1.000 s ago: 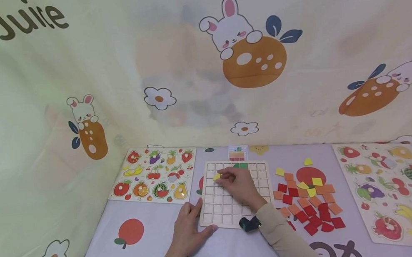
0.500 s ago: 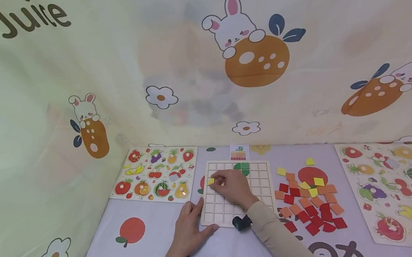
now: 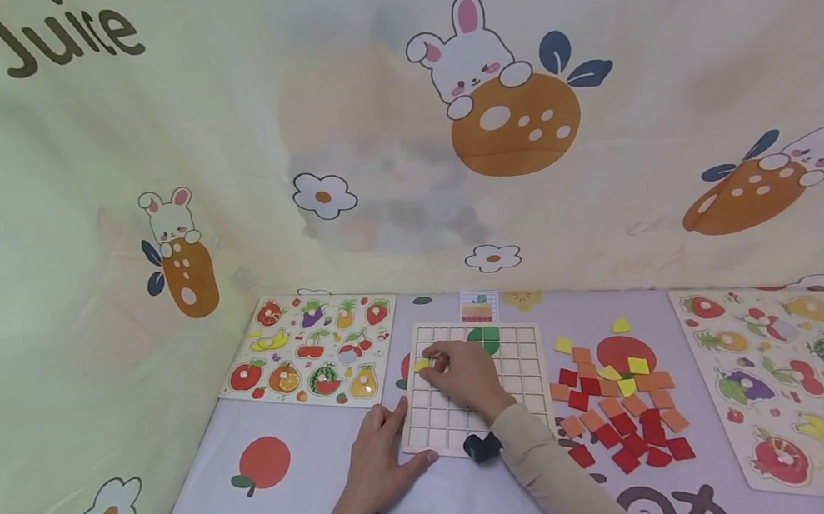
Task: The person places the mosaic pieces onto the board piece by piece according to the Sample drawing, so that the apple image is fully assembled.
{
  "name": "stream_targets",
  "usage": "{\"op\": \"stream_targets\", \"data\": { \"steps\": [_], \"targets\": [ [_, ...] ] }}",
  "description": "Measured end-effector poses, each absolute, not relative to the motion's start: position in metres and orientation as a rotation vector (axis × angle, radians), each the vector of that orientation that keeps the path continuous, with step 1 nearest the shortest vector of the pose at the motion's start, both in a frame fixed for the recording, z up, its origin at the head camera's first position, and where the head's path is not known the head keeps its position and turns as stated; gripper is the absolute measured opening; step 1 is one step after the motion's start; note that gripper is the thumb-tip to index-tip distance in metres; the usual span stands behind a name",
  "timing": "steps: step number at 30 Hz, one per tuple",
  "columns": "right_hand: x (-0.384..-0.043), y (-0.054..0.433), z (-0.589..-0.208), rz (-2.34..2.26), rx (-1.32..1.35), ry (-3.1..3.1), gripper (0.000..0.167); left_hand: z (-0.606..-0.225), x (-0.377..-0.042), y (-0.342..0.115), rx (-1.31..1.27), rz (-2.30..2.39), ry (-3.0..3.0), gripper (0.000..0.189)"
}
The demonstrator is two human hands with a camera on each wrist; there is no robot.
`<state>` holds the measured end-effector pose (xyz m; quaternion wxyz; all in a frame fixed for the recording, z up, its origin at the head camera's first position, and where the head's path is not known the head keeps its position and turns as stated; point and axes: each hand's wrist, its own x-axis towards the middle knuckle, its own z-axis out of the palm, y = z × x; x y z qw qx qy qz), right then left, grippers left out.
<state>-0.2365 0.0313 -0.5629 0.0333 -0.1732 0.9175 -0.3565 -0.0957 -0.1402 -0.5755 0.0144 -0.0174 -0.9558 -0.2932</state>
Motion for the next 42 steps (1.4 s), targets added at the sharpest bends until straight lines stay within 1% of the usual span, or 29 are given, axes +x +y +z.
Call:
{"op": "stream_targets", "data": {
  "steps": [3, 12, 17, 30, 42],
  "targets": [
    [-0.236, 0.031, -0.562, -1.093, -0.518, 2.826, 0.028, -0.575, -0.095, -0.140, -0.064, -0.918, -2.974, 0.094],
    [-0.232, 0.031, -0.559, -1.117, -0.456, 2.817, 0.026, -0.575, -0.095, -0.140, -0.071, -0.905, -2.963, 0.093],
    [-0.231, 0.032, -0.558, -1.151, -0.465, 2.804, 0.024, -0.575, -0.094, -0.140, -0.071, -0.886, -2.962, 0.093],
    [-0.233, 0.032, -0.559, -1.149, -0.481, 2.789, 0.025, -0.574, -0.094, -0.141, -0.063, -0.913, -2.963, 0.092],
    [-0.234, 0.041, -0.557, -1.221, -0.462, 2.734, 0.030, -0.572, -0.094, -0.141, -0.055, -0.911, -2.977, 0.092]
  ]
}}
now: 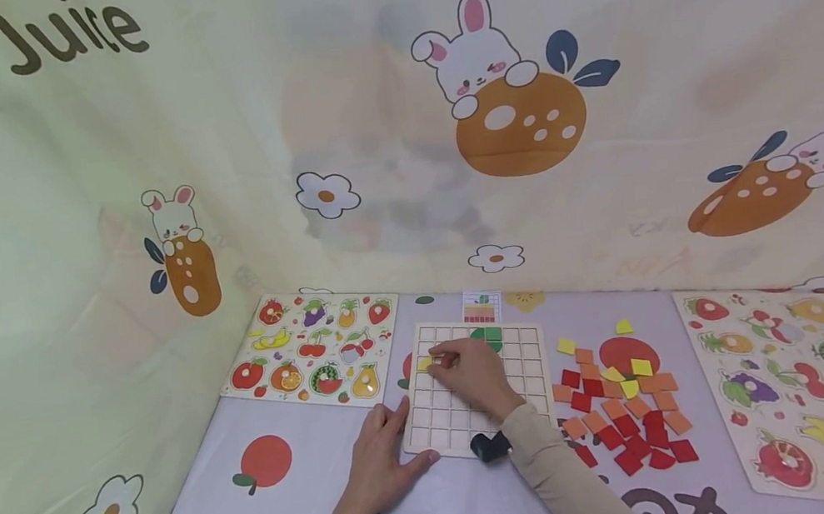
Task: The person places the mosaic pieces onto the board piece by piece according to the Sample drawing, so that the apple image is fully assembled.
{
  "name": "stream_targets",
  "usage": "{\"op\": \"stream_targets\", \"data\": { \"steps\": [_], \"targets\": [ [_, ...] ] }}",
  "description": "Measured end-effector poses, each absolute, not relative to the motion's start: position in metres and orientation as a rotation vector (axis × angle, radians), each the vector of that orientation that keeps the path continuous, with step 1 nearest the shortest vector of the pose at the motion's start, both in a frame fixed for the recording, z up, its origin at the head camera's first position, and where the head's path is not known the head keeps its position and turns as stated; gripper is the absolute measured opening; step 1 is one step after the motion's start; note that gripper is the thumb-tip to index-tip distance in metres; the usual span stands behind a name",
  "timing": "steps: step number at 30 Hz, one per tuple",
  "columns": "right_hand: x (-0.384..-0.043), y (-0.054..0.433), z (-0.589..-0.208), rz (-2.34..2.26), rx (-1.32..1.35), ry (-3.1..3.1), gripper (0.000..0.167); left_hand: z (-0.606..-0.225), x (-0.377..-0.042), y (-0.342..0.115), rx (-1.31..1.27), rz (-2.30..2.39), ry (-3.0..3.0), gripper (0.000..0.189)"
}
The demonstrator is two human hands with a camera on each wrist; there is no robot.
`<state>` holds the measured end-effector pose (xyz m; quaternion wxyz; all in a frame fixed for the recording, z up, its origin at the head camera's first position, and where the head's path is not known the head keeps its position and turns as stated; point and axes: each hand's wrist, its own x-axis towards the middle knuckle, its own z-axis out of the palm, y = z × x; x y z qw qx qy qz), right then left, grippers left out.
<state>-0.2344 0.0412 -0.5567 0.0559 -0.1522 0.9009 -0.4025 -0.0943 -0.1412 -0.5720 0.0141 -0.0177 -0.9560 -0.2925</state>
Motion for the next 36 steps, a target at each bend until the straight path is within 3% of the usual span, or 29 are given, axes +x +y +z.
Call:
{"op": "stream_targets", "data": {
  "steps": [9, 18, 22, 28, 36],
  "targets": [
    [-0.252, 0.091, -0.536, -1.156, -0.402, 2.854, 0.031, -0.573, -0.094, -0.140, -0.041, -0.930, -2.971, 0.094],
    [-0.266, 0.176, -0.523, -0.930, -0.055, 2.811, 0.054, -0.574, -0.094, -0.139, -0.043, -0.932, -2.965, 0.094],
    [-0.262, 0.201, -0.527, -0.880, -0.017, 2.803, 0.056, -0.572, -0.094, -0.139, -0.041, -0.944, -2.961, 0.093],
    [-0.260, 0.216, -0.534, -0.819, -0.105, 2.847, 0.046, -0.571, -0.094, -0.139, -0.031, -0.959, -2.963, 0.093],
    [-0.260, 0.215, -0.534, -0.771, -0.058, 2.820, 0.047, -0.572, -0.094, -0.139, -0.016, -0.974, -2.972, 0.093]
  ]
}}
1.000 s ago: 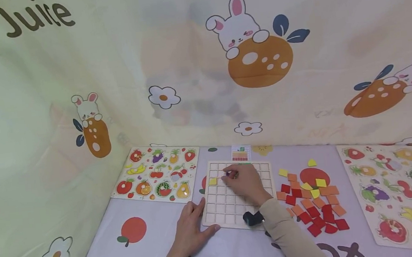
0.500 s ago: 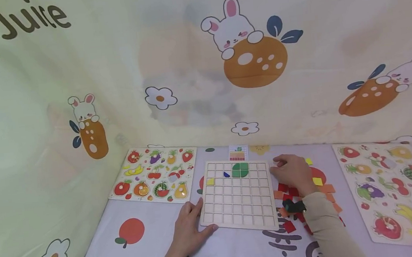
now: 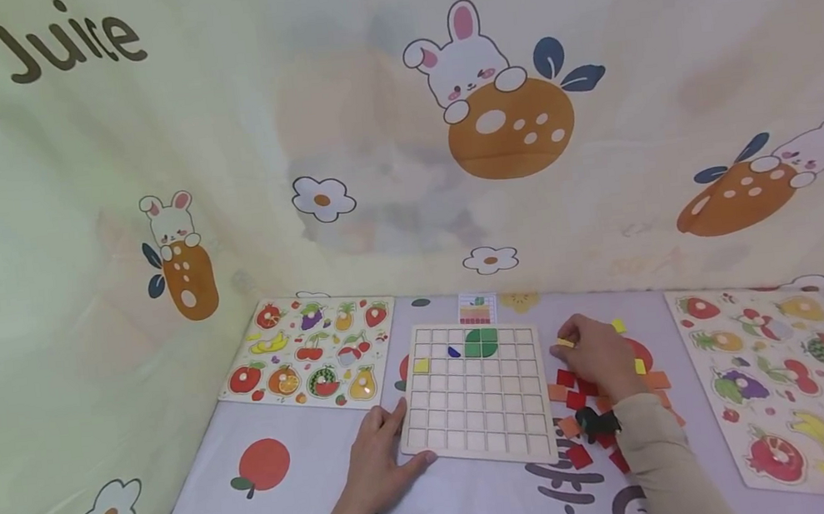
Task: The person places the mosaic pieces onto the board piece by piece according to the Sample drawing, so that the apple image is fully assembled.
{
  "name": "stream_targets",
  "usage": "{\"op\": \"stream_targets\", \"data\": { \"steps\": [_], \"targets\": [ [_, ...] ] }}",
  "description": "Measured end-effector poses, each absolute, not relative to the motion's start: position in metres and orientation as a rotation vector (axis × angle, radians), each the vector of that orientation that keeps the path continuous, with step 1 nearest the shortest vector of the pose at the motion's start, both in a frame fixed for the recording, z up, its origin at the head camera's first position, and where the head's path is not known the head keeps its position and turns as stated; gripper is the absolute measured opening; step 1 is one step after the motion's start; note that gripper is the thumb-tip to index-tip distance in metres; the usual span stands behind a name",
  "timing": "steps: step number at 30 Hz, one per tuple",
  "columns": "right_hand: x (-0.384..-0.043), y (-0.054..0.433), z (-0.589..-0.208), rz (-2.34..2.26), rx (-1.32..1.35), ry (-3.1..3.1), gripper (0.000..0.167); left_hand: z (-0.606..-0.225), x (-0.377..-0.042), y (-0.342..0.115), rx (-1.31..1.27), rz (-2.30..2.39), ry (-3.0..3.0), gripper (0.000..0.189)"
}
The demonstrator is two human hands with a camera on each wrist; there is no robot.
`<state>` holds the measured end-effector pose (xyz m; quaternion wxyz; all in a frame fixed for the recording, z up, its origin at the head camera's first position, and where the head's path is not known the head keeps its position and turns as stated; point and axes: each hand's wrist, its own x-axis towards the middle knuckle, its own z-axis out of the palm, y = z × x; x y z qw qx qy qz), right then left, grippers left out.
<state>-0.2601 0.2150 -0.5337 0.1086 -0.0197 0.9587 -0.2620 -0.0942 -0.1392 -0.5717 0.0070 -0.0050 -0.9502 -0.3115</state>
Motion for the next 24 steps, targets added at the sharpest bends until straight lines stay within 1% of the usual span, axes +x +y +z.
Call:
{"op": "stream_targets", "data": {
  "steps": [3, 9, 11, 13, 18, 20, 24],
  "targets": [
    [-0.259, 0.215, -0.536, -0.793, -0.074, 2.830, 0.045, -0.573, -0.094, -0.139, -0.013, -0.978, -2.971, 0.094],
    [-0.259, 0.213, -0.545, -0.957, -0.099, 2.915, 0.027, -0.574, -0.094, -0.138, -0.011, -0.970, -2.961, 0.094],
    [-0.257, 0.212, -0.545, -1.049, -0.075, 2.954, 0.025, -0.573, -0.094, -0.139, -0.013, -0.967, -2.962, 0.094],
    [-0.255, 0.211, -0.543, -1.158, -0.031, 2.974, 0.029, -0.573, -0.093, -0.139, -0.013, -0.964, -2.965, 0.094],
    [-0.252, 0.209, -0.538, -1.356, 0.115, 2.886, 0.050, -0.573, -0.094, -0.139, -0.012, -0.960, -2.972, 0.094],
    [-0.251, 0.208, -0.537, -1.385, 0.162, 2.829, 0.056, -0.573, -0.095, -0.139, -0.012, -0.958, -2.973, 0.094],
    [-0.249, 0.203, -0.538, -1.423, 0.199, 2.760, 0.058, -0.573, -0.095, -0.140, -0.019, -0.957, -2.972, 0.094]
  ]
}}
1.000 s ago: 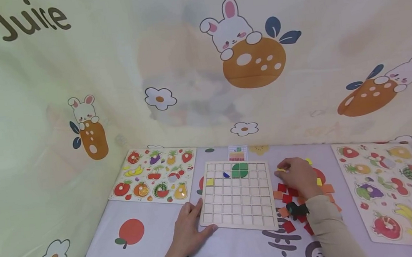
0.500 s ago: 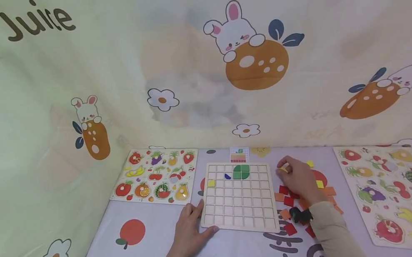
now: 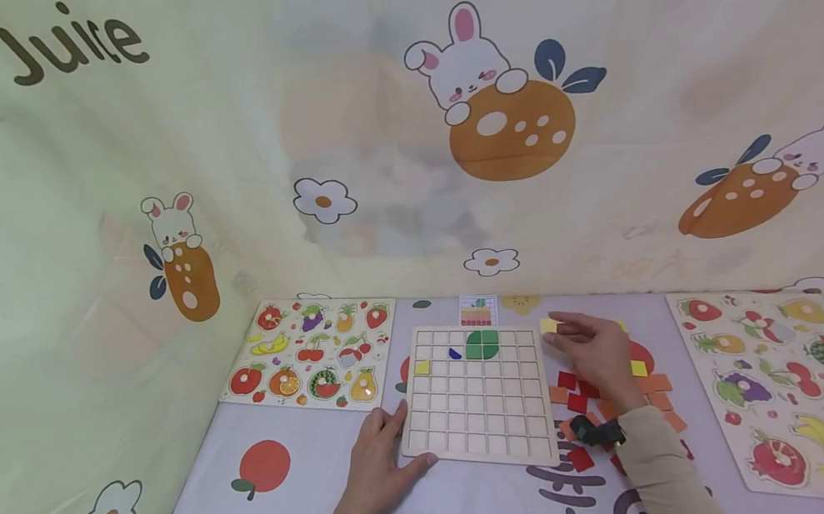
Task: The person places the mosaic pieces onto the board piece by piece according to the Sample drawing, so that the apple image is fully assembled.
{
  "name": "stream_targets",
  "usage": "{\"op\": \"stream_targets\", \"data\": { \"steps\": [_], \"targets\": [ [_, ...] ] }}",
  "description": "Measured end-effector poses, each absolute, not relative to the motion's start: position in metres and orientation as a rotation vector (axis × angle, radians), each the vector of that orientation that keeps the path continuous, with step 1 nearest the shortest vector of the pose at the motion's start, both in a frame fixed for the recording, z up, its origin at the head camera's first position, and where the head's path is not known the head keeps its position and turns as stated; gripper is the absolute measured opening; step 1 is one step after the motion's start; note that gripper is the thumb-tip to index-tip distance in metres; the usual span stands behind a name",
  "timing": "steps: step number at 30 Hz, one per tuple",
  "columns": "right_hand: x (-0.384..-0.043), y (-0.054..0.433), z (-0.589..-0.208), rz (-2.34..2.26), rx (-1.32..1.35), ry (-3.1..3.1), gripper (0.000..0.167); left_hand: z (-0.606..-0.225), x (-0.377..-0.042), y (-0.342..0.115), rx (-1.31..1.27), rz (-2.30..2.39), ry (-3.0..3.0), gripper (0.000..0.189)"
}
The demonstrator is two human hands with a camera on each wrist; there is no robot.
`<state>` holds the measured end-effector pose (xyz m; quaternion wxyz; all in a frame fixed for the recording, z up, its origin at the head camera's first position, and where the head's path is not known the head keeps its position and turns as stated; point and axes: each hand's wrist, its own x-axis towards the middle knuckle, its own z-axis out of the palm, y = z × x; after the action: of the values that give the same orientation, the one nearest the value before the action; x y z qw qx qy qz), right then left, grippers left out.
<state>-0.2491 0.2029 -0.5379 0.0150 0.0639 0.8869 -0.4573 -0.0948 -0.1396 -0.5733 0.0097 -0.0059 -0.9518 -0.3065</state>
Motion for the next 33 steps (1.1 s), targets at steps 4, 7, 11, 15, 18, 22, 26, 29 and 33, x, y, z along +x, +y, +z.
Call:
{"op": "stream_targets", "data": {
  "steps": [4, 7, 11, 15, 18, 22, 26, 29, 33],
  "targets": [
    [-0.246, 0.194, -0.539, -1.489, 0.163, 2.760, 0.052, -0.573, -0.094, -0.139, -0.020, -0.959, -2.968, 0.094],
    [-0.244, 0.185, -0.539, -1.548, 0.159, 2.754, 0.051, -0.573, -0.094, -0.139, -0.018, -0.963, -2.966, 0.094],
    [-0.242, 0.171, -0.541, -1.598, 0.149, 2.761, 0.047, -0.573, -0.094, -0.139, -0.010, -0.968, -2.966, 0.094],
    [-0.241, 0.157, -0.543, -1.605, 0.106, 2.769, 0.045, -0.573, -0.094, -0.138, -0.009, -0.969, -2.967, 0.094],
    [-0.238, 0.146, -0.544, -1.599, 0.074, 2.755, 0.044, -0.573, -0.094, -0.138, -0.013, -0.962, -2.966, 0.094],
    [-0.235, 0.128, -0.547, -1.574, -0.011, 2.744, 0.042, -0.575, -0.095, -0.139, -0.015, -0.950, -2.965, 0.094],
    [-0.235, 0.111, -0.551, -1.514, -0.163, 2.753, 0.038, -0.574, -0.094, -0.139, -0.015, -0.948, -2.968, 0.094],
    [-0.233, 0.099, -0.554, -1.482, -0.286, 2.721, 0.036, -0.574, -0.094, -0.140, -0.020, -0.946, -2.970, 0.094],
    [-0.231, 0.085, -0.556, -1.445, -0.406, 2.664, 0.037, -0.573, -0.094, -0.139, -0.032, -0.945, -2.965, 0.093]
  ]
}}
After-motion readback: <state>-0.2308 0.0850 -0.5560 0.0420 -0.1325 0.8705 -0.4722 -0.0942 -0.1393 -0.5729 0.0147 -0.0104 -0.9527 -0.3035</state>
